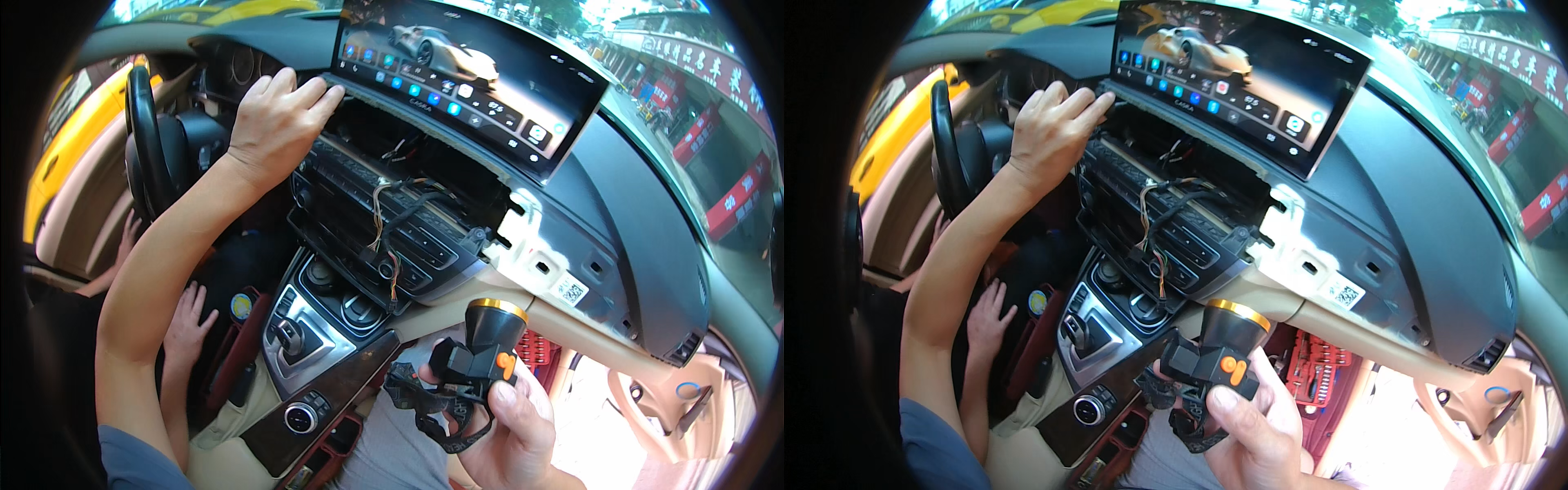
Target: The person retrieves a headlight assembly and tools from a workshop, walks to a white sedan, and installs the headlight into the dashboard area. The person uses a screwdriver to secure the headlight and connects wiring while seated in the driver seat.
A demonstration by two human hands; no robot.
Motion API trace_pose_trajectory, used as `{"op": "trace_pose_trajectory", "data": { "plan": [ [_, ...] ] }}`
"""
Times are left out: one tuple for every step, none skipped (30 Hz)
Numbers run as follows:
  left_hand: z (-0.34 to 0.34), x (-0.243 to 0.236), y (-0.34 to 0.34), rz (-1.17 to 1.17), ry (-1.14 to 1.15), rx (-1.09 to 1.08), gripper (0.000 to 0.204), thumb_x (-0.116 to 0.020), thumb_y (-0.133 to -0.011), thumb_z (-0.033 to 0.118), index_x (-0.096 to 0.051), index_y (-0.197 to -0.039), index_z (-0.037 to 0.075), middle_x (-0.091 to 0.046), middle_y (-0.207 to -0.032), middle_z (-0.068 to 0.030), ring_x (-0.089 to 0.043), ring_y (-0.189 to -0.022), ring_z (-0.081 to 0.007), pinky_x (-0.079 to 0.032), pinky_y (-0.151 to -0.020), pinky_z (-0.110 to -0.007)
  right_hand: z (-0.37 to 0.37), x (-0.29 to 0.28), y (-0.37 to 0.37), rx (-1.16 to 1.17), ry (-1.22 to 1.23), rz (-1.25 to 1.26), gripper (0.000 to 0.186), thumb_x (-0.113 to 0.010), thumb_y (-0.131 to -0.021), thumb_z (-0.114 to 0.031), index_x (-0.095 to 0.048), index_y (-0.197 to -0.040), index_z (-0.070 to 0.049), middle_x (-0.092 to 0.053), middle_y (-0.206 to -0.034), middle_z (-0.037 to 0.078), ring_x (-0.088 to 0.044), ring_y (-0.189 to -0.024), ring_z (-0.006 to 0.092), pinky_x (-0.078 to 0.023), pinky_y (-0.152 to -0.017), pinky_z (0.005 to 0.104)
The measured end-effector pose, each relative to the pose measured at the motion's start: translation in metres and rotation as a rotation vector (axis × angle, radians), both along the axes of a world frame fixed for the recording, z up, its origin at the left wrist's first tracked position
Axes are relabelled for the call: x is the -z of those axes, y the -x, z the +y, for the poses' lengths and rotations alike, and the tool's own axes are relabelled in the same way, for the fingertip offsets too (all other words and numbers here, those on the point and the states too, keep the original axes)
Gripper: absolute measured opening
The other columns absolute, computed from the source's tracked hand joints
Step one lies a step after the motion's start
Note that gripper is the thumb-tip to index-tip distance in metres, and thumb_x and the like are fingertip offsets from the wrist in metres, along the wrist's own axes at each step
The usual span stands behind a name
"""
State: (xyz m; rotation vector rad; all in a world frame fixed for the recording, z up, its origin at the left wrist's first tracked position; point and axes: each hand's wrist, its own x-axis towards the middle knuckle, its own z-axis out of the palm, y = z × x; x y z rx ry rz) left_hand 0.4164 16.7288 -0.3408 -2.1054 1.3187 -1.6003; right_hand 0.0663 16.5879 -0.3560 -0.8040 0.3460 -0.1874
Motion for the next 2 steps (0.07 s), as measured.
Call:
{"op": "trace_pose_trajectory", "data": {
  "plan": [
    [-0.0003, 0.0025, 0.0014, -0.014, 0.008, -0.028, 0.032, -0.066, -0.082, 0.012, -0.072, -0.114, 0.011, -0.060, -0.091, 0.0006, -0.059, -0.083, -0.0189, -0.050, -0.071, -0.030, 0.0019, -0.0021, 0.0001, 0.015, -0.002, 0.028, 0.067, -0.069, -0.091, -0.028, -0.038, -0.142, 0.003, -0.063, -0.120, 0.021, -0.066, -0.113, 0.0303, -0.053, -0.098, 0.0425],
    [-0.0013, 0.0049, 0.0026, 0.052, 0.024, -0.019, 0.035, -0.066, -0.081, 0.011, -0.072, -0.116, 0.013, -0.061, -0.092, 0.0007, -0.059, -0.084, -0.0184, -0.050, -0.072, -0.031, 0.0045, -0.0048, -0.0001, 0.019, -0.023, 0.032, 0.076, -0.072, -0.089, -0.028, -0.033, -0.146, 0.003, -0.060, -0.127, 0.024, -0.063, -0.120, 0.0340, -0.049, -0.105, 0.0478]
  ]
}}
